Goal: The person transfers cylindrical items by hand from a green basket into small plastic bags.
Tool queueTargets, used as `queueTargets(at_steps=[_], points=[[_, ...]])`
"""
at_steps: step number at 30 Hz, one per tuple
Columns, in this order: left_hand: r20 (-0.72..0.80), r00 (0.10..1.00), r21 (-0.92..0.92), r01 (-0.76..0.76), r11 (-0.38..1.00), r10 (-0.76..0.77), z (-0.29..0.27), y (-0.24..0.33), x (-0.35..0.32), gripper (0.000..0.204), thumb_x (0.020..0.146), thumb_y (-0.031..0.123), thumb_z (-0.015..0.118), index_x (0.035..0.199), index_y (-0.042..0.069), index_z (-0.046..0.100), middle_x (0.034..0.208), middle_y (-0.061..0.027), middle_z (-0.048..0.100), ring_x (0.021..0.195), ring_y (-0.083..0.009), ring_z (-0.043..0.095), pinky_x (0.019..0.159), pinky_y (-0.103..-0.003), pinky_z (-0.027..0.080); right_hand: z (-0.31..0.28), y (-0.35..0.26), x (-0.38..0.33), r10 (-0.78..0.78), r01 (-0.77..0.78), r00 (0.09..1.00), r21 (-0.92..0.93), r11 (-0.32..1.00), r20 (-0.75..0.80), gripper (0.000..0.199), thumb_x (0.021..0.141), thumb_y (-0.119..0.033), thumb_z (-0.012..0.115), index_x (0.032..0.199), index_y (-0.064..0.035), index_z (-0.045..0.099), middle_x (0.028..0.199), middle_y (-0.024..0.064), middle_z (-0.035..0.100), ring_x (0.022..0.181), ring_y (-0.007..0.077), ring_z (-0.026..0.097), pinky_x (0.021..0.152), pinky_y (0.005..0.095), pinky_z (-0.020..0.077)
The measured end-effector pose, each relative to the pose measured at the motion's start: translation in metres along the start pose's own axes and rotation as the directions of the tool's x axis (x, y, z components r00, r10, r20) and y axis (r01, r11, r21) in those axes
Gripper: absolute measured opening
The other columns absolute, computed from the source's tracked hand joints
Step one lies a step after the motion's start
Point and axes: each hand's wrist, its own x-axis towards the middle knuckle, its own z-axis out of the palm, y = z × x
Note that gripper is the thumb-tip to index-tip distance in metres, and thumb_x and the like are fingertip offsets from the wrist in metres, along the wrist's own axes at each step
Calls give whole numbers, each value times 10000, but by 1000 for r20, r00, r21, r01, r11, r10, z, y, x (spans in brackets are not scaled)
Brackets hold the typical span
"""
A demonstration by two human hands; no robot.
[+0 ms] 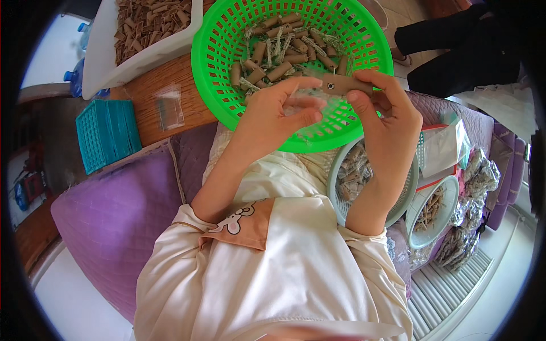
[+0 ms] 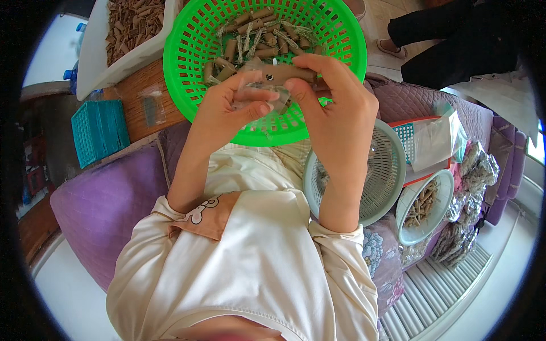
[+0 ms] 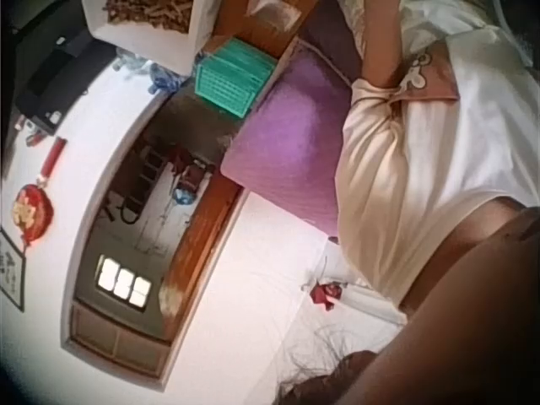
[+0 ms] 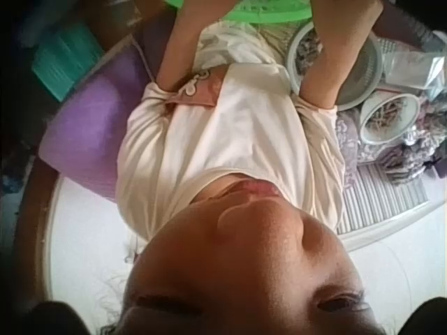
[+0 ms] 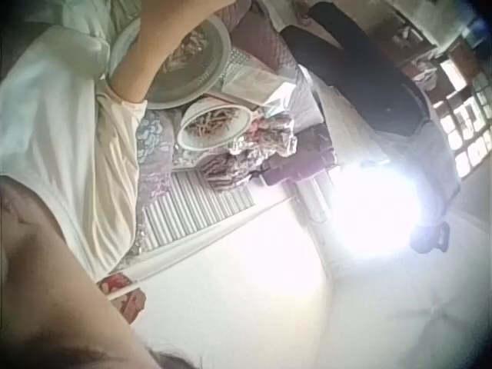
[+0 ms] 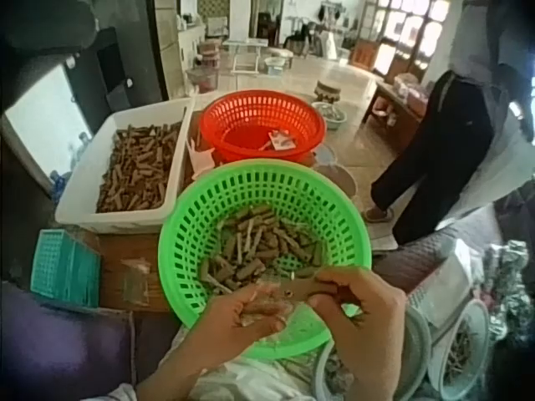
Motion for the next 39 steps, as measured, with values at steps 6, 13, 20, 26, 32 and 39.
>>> queueTargets(at_steps=[6,13,20,26,32,39], points=[[17,1000,72,-27,997,26,1,4,1,475,736,112,650,1138,-36,443,975,-117,579,850,-124,564,733,-233,449,-1,-1,1,76,-77,992,9,997,99,202,674,-18,648,861,-3,574,703,97,605,573,131,580,536,229,458],[7,998,20,-60,998,60,2,2,2,457,715,100,666,1118,-12,482,967,-74,581,886,-104,531,759,-235,428,-2,-1,0,50,-42,987,-54,998,155,188,678,-25,646,851,2,575,716,92,604,593,151,587,541,231,461],[-47,984,233,-156,960,171,6,8,-2,449,657,100,673,1073,17,526,815,-109,608,719,-117,566,650,-247,446,-5,11,2,-111,133,962,-73,988,249,227,665,-5,631,885,-60,627,823,83,569,652,178,574,536,259,448],[23,993,278,-115,954,113,5,15,-7,386,677,123,654,1021,-3,533,751,-90,580,633,-127,511,617,-260,433,-2,7,-2,-159,193,942,-90,977,294,237,659,12,622,880,-74,630,840,76,537,656,184,561,541,269,446],[111,990,204,-106,973,85,3,13,-7,344,690,115,651,989,-14,540,666,-18,479,605,-93,423,585,-230,398,4,13,-6,-196,178,968,123,976,157,235,656,18,621,880,-42,586,805,80,568,727,206,577,631,273,469],[137,991,-69,6,998,4,9,25,-12,353,728,114,645,1038,-10,529,769,20,510,667,-45,433,597,-199,397,0,30,-15,-434,444,870,12,896,232,151,727,-59,579,878,-48,569,824,72,594,896,267,542,857,391,374]])
